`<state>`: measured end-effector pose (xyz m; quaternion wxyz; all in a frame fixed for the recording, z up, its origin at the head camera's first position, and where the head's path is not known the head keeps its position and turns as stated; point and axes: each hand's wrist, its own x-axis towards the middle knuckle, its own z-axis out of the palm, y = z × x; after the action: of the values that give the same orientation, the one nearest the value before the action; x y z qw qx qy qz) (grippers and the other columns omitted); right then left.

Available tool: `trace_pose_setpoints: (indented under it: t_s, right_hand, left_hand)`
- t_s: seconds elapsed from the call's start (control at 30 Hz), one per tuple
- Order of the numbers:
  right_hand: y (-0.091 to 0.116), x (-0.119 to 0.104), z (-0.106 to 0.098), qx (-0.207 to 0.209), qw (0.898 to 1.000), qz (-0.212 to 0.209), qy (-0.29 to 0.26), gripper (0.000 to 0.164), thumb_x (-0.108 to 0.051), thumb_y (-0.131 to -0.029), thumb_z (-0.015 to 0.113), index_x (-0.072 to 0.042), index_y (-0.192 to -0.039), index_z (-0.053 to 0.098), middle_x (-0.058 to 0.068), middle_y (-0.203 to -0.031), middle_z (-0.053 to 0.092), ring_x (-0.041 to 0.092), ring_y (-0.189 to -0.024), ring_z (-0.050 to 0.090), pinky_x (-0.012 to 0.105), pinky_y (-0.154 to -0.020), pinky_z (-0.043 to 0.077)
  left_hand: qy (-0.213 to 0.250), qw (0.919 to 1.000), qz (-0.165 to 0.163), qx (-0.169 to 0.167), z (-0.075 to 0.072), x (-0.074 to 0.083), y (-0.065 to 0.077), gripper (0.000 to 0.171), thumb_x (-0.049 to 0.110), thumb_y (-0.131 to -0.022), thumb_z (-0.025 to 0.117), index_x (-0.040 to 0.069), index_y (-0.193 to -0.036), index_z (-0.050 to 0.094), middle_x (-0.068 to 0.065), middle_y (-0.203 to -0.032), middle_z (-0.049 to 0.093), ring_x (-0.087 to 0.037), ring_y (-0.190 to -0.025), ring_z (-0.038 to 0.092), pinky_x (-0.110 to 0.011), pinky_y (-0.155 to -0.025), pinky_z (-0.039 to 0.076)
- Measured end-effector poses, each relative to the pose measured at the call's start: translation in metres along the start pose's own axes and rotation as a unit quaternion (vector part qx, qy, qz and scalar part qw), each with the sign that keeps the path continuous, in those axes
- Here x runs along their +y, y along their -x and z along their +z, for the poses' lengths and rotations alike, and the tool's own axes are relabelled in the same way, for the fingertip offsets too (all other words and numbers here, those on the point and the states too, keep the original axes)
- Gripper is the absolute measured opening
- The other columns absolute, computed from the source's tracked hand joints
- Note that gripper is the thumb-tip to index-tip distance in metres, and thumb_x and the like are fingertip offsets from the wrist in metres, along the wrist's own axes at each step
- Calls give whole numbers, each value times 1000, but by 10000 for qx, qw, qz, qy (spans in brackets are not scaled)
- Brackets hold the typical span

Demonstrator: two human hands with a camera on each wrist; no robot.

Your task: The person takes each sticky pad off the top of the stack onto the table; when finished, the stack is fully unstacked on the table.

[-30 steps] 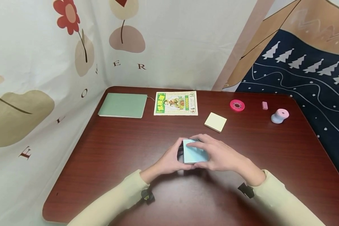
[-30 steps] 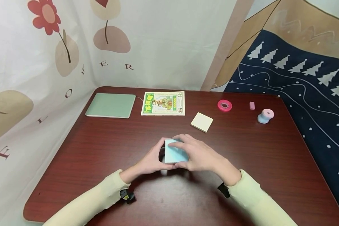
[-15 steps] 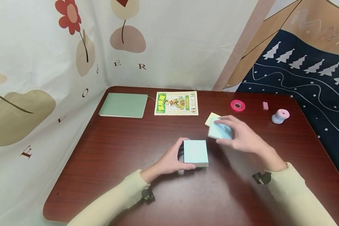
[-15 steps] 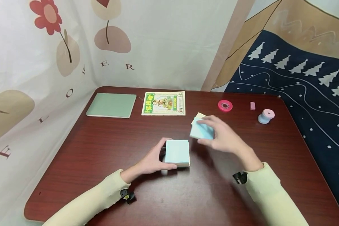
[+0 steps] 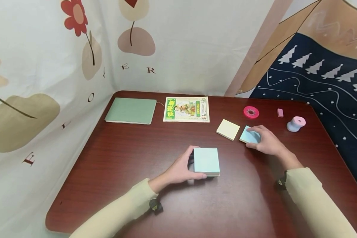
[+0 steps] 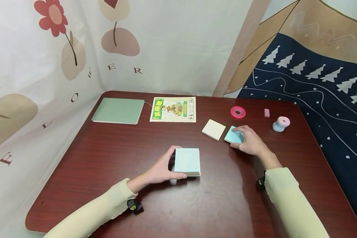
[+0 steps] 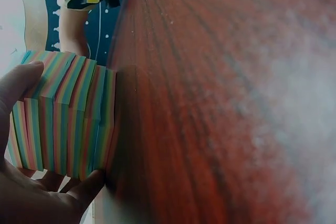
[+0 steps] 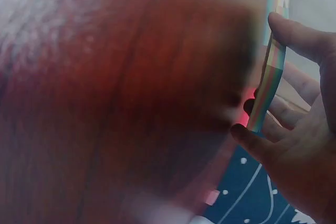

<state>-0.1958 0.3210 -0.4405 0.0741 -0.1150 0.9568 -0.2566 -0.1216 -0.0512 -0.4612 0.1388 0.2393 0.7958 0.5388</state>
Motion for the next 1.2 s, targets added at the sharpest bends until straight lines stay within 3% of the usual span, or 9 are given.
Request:
trace_pose_setpoints:
  t_s: [0.47, 0.7, 0.97, 1.2]
  right_hand:
    - [-5, -1, 2, -305, 9995, 13, 56, 70, -25, -80, 80, -3, -139, 49, 28, -141, 36, 45, -126, 31, 67, -96, 38]
    - [-3, -12, -2, -177, 9996, -110, 194, 72, -31, -83, 78, -2, -141, 47, 27, -144, 33, 45, -125, 31, 66, -92, 41]
    - [6, -61, -7, 131, 9943, -1059, -90, 62, -31, -85, 77, -4, -136, 54, 20, -140, 43, 39, -127, 38, 61, -98, 39]
    - [25, -122, 5, -211, 9781, -2055, -254, 62, -42, -86, 75, -17, -138, 55, 8, -143, 46, 26, -128, 43, 50, -99, 43]
  left_hand:
    - [-26, 10000, -57, -22, 0, 0, 0, 82, 29, -70, 89, 23, -135, 39, 5, -121, 56, -11, -109, 55, -33, -97, 44]
    - [32, 10000, -56, -19, 1, -1, 0, 83, 27, -70, 90, 22, -135, 39, 6, -121, 56, -11, -108, 54, -32, -97, 43]
    - [-42, 10000, -48, 3, 1, 0, 0, 84, 28, -70, 90, 22, -136, 39, 6, -121, 56, -11, -108, 54, -34, -97, 43]
    - [-34, 10000, -37, -18, 0, 1, 0, 85, 29, -70, 90, 23, -137, 39, 6, -122, 56, -11, -109, 53, -35, -98, 42]
